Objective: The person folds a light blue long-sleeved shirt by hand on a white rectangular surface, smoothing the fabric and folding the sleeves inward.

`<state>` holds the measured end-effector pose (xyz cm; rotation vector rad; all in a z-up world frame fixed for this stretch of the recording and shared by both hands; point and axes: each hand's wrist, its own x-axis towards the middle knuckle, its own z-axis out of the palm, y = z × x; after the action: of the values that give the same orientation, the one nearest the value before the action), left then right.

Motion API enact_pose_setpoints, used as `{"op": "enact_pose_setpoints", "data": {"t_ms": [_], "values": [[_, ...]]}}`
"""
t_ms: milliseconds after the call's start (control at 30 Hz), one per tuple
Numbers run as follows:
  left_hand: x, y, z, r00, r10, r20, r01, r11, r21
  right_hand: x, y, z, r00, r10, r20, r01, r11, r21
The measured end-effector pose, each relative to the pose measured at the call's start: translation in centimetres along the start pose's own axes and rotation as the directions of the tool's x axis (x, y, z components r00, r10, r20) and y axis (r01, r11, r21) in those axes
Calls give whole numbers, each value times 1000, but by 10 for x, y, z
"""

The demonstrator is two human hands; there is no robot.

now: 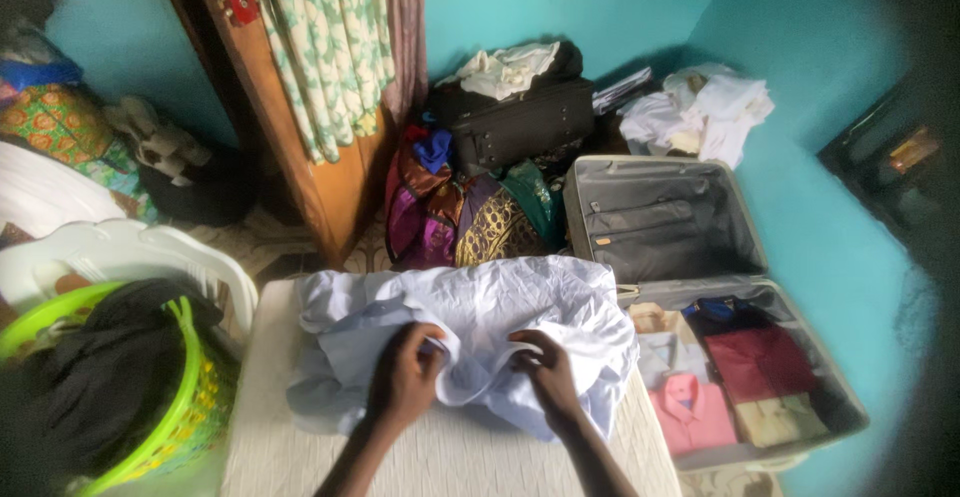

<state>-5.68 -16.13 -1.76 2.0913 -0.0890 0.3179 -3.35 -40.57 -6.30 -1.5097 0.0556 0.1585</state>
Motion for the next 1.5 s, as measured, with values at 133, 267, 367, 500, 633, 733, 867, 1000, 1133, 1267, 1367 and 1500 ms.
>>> {"op": "enact_pose_setpoints", "data": {"t_ms": [133,267,367,500,633,733,867,1000,1133,1267,1367,1500], "values": [[-11,5,28,983,62,170,-54,997,-53,2,2,34,998,16,63,-12,997,-73],[-25,15,28,990,120,71,-100,965,-242,-5,20,45,991,59,119,-61,998,15],[-34,13,27,980,-163,113,173,981,-89,-17,33,47,984,124,129,-130,991,41],[-39,0,37,959,-280,50,282,958,-43,-23,40,48,984,150,98,-147,988,-36],[-30,-5,50,994,-84,-67,79,995,-68,-8,42,46,995,60,79,-54,996,-77],[-11,-1,53,981,114,-156,-109,993,46,10,33,46,983,-118,137,122,992,-20],[1,8,57,981,-177,-78,181,983,41,22,19,49,993,-71,98,77,995,-63],[-10,8,68,954,-273,-121,284,955,88,16,30,55,1000,2,16,0,997,-74],[-19,-2,76,963,-248,-106,260,958,120,12,49,46,995,97,20,-94,989,-117],[-33,-1,81,951,-286,-117,298,948,109,5,56,32,997,11,74,6,973,-230],[-36,3,84,959,-251,-135,265,959,99,1,52,28,995,-78,58,92,947,-308],[-39,7,87,949,-286,-134,299,950,89,0,43,23,957,-290,17,259,825,-502]]}}
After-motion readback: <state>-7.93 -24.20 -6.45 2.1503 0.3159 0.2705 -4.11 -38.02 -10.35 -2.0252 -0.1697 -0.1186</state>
